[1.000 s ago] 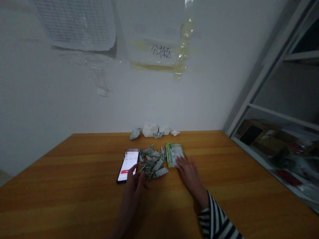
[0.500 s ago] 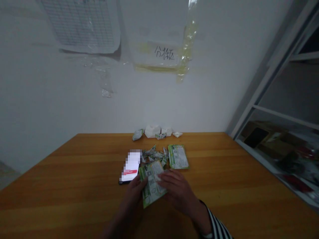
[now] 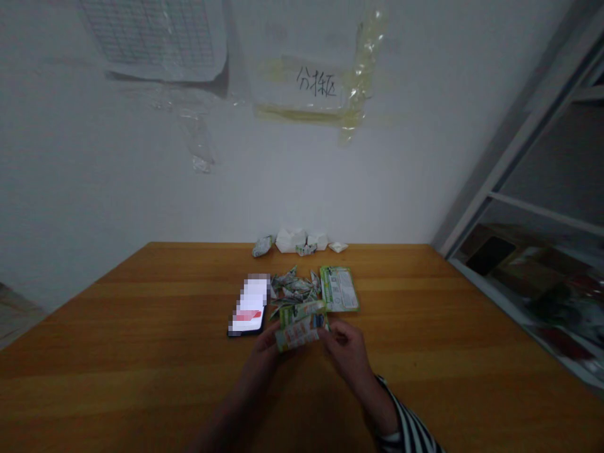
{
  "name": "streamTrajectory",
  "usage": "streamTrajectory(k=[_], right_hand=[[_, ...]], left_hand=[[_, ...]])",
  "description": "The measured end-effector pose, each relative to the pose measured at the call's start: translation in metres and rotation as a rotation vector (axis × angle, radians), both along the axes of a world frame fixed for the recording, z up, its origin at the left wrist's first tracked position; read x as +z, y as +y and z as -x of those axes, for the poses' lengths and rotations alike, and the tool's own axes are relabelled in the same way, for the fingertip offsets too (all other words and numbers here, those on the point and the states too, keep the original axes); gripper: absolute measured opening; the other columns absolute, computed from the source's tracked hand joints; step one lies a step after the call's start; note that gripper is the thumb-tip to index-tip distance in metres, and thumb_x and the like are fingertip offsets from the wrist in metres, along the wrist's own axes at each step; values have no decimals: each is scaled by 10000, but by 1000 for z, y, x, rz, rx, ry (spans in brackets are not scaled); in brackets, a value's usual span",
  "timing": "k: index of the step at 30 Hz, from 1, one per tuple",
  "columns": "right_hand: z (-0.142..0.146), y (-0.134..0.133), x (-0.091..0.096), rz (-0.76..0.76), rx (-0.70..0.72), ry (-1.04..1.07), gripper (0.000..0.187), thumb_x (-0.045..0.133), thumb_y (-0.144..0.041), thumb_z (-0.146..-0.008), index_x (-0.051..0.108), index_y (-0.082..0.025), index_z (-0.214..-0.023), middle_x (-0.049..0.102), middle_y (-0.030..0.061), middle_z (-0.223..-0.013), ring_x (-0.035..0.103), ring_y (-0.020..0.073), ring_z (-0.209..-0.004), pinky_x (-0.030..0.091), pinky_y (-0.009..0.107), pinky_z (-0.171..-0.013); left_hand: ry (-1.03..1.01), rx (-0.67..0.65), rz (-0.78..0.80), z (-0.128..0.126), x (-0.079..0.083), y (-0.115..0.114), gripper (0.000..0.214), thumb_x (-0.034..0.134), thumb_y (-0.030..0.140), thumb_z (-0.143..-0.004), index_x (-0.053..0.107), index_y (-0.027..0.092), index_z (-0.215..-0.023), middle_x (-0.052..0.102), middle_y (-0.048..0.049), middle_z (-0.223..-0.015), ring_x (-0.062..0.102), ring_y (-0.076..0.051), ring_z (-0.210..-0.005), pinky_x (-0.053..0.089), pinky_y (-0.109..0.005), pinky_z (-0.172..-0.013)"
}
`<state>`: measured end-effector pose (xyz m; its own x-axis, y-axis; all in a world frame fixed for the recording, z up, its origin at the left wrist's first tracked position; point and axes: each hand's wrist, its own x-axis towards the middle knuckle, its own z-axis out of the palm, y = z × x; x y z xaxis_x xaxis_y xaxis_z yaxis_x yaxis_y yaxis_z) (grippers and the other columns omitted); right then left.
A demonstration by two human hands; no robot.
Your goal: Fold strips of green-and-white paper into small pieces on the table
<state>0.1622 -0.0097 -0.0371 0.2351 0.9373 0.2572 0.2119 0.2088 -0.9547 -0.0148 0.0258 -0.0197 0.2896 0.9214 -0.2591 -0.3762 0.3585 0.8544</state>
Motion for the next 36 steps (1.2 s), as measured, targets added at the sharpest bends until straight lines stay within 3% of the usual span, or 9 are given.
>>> streamTrajectory(k=[2, 5, 9, 13, 27, 36], right_hand=[[4, 0, -3, 42, -44, 84, 426, 613, -477, -798, 421, -199, -540, 416, -65, -495, 427, 96, -466, 338, 199, -453], [7, -3, -4, 61, -67, 112, 418, 592, -498, -815, 409, -212, -572, 432, -66, -483, 438, 102, -451, 351, 207, -450], [8, -8, 1, 28, -93, -13, 395, 588, -446, -833, 421, -208, -565, 397, -65, -500, 382, 97, -471, 320, 207, -456], [10, -11, 4, 8, -92, -40, 371, 575, -401, -843, 397, -213, -577, 361, -66, -533, 347, 96, -491, 303, 210, -465], [13, -10, -11, -2, -129, -22, 361, 577, -372, -845, 370, -214, -595, 326, -70, -561, 322, 95, -508, 269, 210, -469], [14, -14, -6, 8, -126, 4, 345, 560, -368, -856, 400, -208, -594, 341, -67, -553, 338, 100, -508, 278, 217, -472]], left_hand=[[-47, 20, 22, -3, 0, -2, 424, 763, 425, -658, 701, 161, -984, 755, -106, -972, 712, -288, -882, 572, -378, -761], [-61, 6, 14, -6, 4, -6, 513, 668, 545, -735, 670, 146, -1057, 723, -143, -1077, 678, -317, -991, 559, -436, -830], [-10, -66, -128, -6, 10, -12, 461, 722, 446, -741, 649, 169, -1102, 698, -119, -1144, 654, -295, -1039, 521, -414, -920], [33, -73, -166, -5, 14, -16, 391, 687, 410, -791, 645, 172, -1098, 695, -111, -1133, 661, -268, -1005, 536, -393, -895], [91, 32, -174, -10, 15, -21, 394, 670, 491, -772, 677, 160, -986, 728, -79, -987, 678, -251, -916, 568, -376, -825], [124, 94, -147, -11, 15, -24, 441, 693, 517, -730, 685, 153, -979, 731, -85, -972, 689, -252, -883, 579, -388, -805]])
